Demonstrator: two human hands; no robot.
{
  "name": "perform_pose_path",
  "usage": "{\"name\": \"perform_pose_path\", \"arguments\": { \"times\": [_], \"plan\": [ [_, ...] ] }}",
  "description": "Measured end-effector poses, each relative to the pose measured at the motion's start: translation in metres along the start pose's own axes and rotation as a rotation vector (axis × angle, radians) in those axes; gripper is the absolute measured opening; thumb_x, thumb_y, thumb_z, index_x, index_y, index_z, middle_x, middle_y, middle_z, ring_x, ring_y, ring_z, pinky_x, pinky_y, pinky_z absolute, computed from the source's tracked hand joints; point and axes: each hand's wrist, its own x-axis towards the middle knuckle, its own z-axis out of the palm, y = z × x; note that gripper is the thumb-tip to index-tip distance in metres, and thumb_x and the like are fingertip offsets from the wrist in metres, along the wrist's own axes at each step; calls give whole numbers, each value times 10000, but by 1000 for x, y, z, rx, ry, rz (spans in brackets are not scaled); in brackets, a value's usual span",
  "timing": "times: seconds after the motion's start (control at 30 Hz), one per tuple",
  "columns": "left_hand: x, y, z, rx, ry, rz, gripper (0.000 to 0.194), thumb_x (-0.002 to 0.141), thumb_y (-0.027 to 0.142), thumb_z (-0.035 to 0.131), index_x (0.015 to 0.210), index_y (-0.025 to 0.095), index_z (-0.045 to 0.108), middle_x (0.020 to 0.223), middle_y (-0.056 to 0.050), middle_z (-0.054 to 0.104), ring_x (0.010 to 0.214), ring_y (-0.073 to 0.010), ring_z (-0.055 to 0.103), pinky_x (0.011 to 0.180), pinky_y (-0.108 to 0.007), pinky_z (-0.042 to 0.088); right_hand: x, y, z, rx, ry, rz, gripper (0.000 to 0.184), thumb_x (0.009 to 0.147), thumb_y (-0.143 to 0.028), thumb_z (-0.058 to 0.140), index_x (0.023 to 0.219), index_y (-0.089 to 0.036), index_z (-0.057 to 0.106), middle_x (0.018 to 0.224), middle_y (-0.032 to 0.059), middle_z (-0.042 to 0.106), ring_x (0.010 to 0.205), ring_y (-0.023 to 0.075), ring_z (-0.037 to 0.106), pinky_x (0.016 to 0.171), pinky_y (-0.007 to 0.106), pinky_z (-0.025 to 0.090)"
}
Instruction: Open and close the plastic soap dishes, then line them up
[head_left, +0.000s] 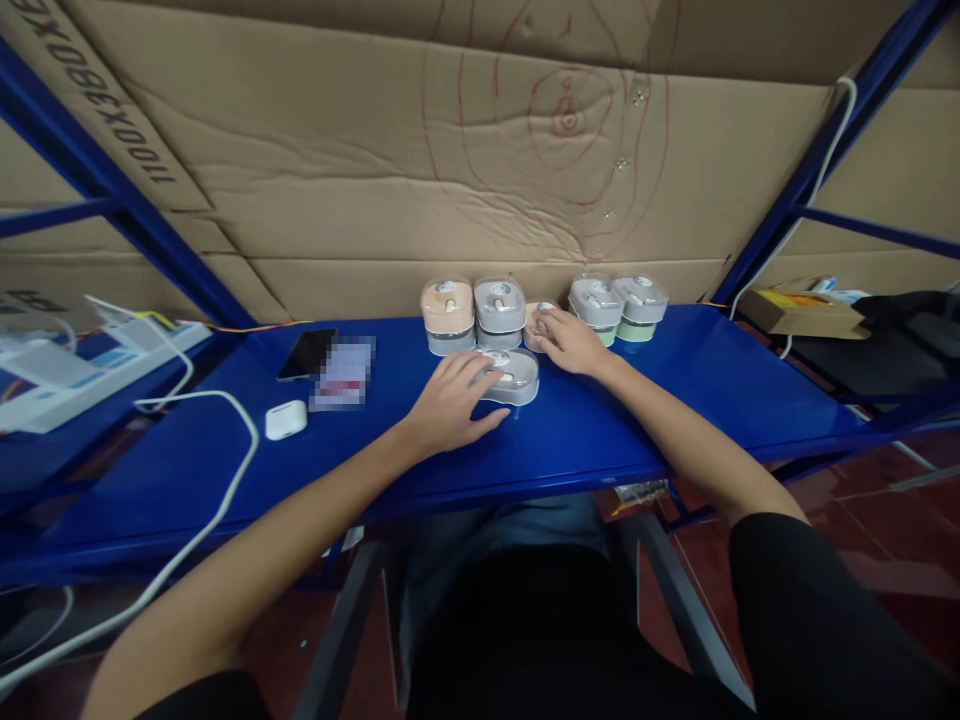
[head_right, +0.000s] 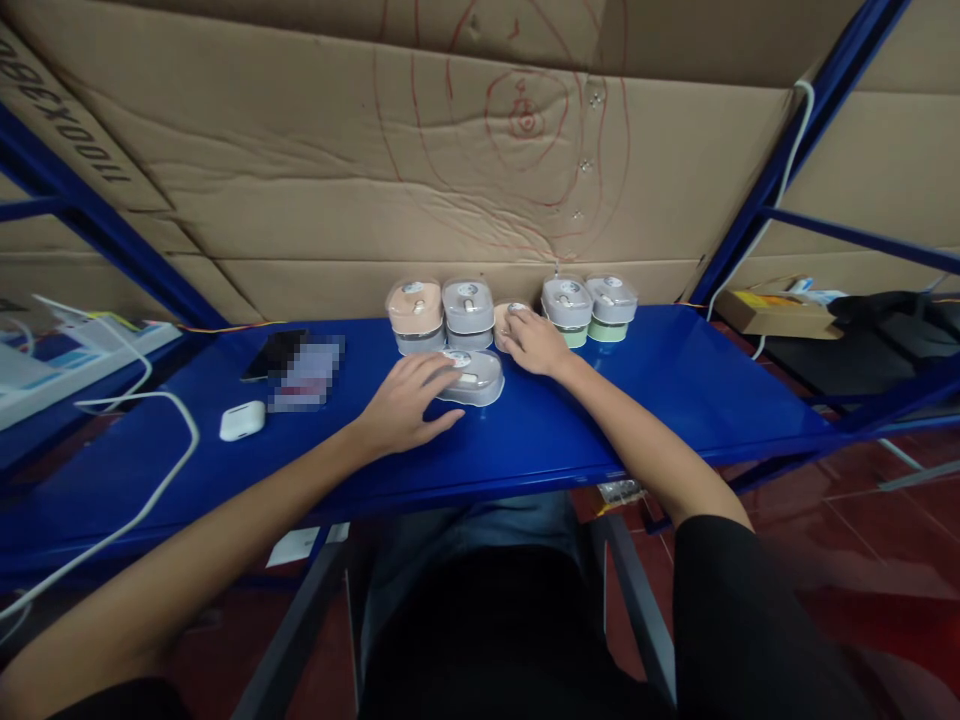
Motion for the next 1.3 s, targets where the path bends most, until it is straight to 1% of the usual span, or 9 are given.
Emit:
{"name": "perform_pose_path", "arguments": {
  "times": [0.1, 0.2, 0.33, 0.43, 0.53, 0.73, 0.9, 1.03, 1.3],
  "plan": [
    [-2, 0, 0, 134, 111, -105, 517, 1046, 552, 659, 1305, 119, 772, 1334, -279, 754, 1301, -489, 684, 1143, -695, 529, -16, -19, -14, -77, 62, 80, 566, 1121, -548, 433, 1277, -112, 759, 1310, 251, 769, 1265, 428, 712, 1160, 586, 539],
    [-2, 3, 3, 180, 162, -93, 599, 1010, 572, 717, 1341, 74, 755, 1448, -342, 696, 1335, -527, 660, 1125, -711, 530, -27, -44, -25, -147, 91, 247, 680, 1069, -683, 560, 1375, -98, 723, 1390, 275, 725, 1279, 472, 696, 1074, 590, 566],
    [-1, 7, 7, 136, 78, 37, 471, 1054, 430, 717, 1473, 214, 744, 1616, -240, 653, 1485, -467, 614, 1202, -662, 509, -33, -64, -34, -173, -140, 414, 904, 980, -741, 707, 1551, -45, 620, 1497, 348, 663, 1338, 574, 682, 1032, 644, 589],
    [-2, 4, 9, 156, 83, -17, 391, 1081, 282, 639, 1444, 236, 775, 1510, -212, 728, 1418, -426, 675, 1176, -633, 541, -37, -63, -38, -37, -241, 178, 869, 963, -634, 783, 1627, -113, 575, 1568, 290, 651, 1398, 502, 686, 1129, 604, 580],
    [-3, 0, 10, 208, 136, -100, 387, 1062, 236, 620, 1406, 174, 788, 1485, -255, 728, 1401, -459, 680, 1170, -672, 542, -44, -59, -42, 97, -277, -48, 1071, 866, -670, 876, 1745, -219, 465, 1690, 227, 578, 1469, 472, 651, 1198, 602, 557],
    [-8, 6, 13, 22, 195, -1, 524, 1038, 258, 679, 1553, 161, 658, 1537, -247, 698, 1460, -447, 668, 1228, -653, 554, -54, -64, -45, 128, -363, -52, 1191, 771, -602, 979, 1765, -189, 469, 1612, 246, 650, 1429, 499, 680, 1136, 611, 599],
    [-14, 6, 16, -257, 115, 76, 1090, 979, 560, 858, 1812, 179, 268, 1728, -277, 540, 1603, -473, 563, 1303, -659, 524, -55, -63, -45, 414, -266, -315, 1164, 757, -645, 995, 1740, -249, 512, 1697, 169, 629, 1528, 426, 628, 1269, 596, 527],
    [-15, 7, 15, -414, -34, -29, 1401, 854, 681, 961, 1862, 215, 105, 1835, -294, 394, 1625, -490, 543, 1318, -680, 506, -53, -45, -55, 565, -185, -276, 1115, 777, -692, 973, 1727, -303, 535, 1675, 123, 662, 1473, 398, 682, 1259, 595, 551],
    [-11, 14, 12, -439, -190, 71, 601, 1049, 461, 814, 1607, 272, 693, 1787, -182, 521, 1681, -424, 488, 1362, -647, 452, -53, 13, -53, 242, -211, 216, 1160, 797, -890, 845, 1677, -172, 611, 1644, 238, 668, 1467, 510, 674, 1257, 691, 530]
  ]
}}
